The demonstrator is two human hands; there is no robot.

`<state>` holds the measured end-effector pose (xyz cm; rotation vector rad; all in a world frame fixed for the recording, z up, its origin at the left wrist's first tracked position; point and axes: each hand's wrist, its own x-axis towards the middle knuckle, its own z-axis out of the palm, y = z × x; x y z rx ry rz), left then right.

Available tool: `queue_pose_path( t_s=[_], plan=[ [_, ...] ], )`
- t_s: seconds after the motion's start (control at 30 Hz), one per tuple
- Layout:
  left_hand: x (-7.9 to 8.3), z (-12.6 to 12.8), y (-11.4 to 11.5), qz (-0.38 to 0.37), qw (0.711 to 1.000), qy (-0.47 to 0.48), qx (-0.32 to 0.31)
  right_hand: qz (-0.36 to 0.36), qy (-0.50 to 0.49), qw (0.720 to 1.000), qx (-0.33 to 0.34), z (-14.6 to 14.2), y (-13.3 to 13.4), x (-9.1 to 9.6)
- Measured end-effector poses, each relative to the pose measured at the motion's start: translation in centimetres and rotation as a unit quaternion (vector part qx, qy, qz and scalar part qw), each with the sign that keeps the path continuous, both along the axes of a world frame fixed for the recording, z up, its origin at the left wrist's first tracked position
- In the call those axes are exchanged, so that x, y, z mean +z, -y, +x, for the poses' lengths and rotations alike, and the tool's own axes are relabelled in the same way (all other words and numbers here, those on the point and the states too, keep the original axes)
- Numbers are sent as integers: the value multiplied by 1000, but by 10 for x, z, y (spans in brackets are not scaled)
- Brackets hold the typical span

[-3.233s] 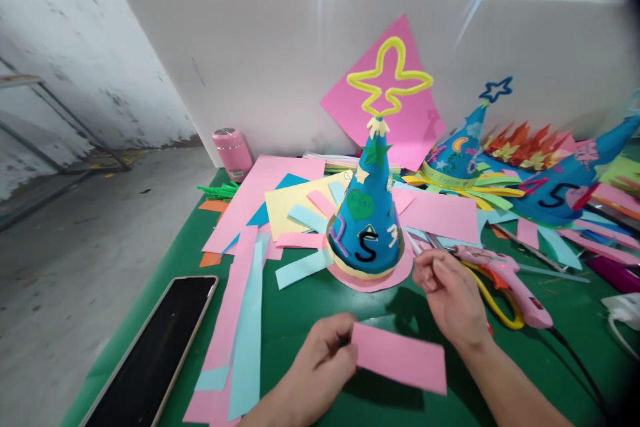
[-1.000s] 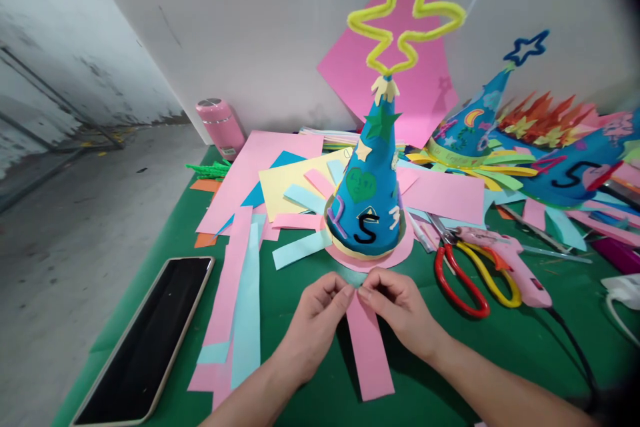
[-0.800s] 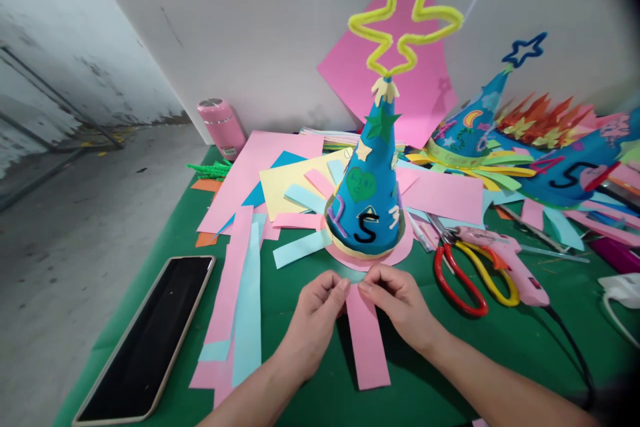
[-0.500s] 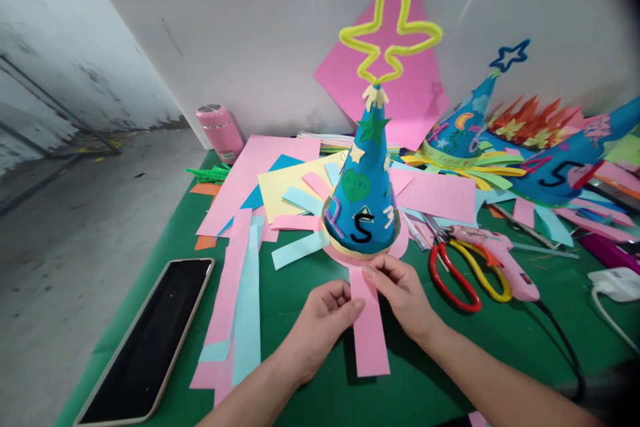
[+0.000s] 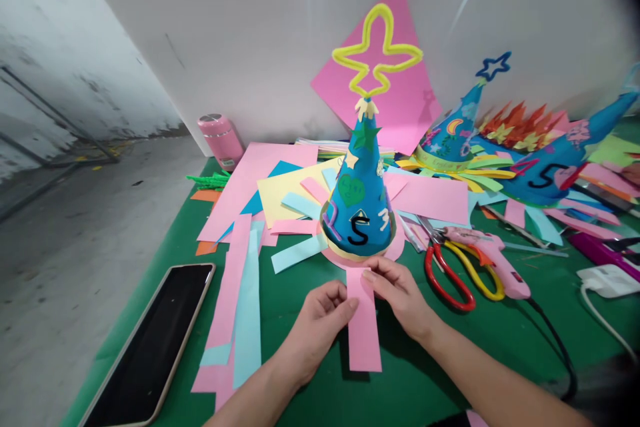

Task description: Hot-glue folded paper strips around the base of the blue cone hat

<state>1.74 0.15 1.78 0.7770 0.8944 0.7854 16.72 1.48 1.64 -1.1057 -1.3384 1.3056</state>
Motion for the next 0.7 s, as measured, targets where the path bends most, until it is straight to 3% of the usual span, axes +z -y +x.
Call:
queue_pose_path(
  t_s=[0.1,0.2,0.3,0.37,0.43,0.57,0.7],
  plan=[
    [3,0,0,5,1000,12,8,33,6,999,-28,2,0,3],
    [6,-1,0,5,999,38,25,94,5,989,-118,8,4,10],
    [7,-3,-1,-17,996,81,37,261,87,944,-183,18,15,17],
    [7,-3,-1,-41,992,116,21,380,183,898,-121,23,24,20],
    [7,-4,-2,-55,989,134,11,436,250,864,-10,26,30,17],
    [6,-4,-2,-46,993,102,38,435,320,836,100,27,38,6],
    [2,-6,-1,-27,997,70,28,395,320,847,153,28,43,1]
  ],
)
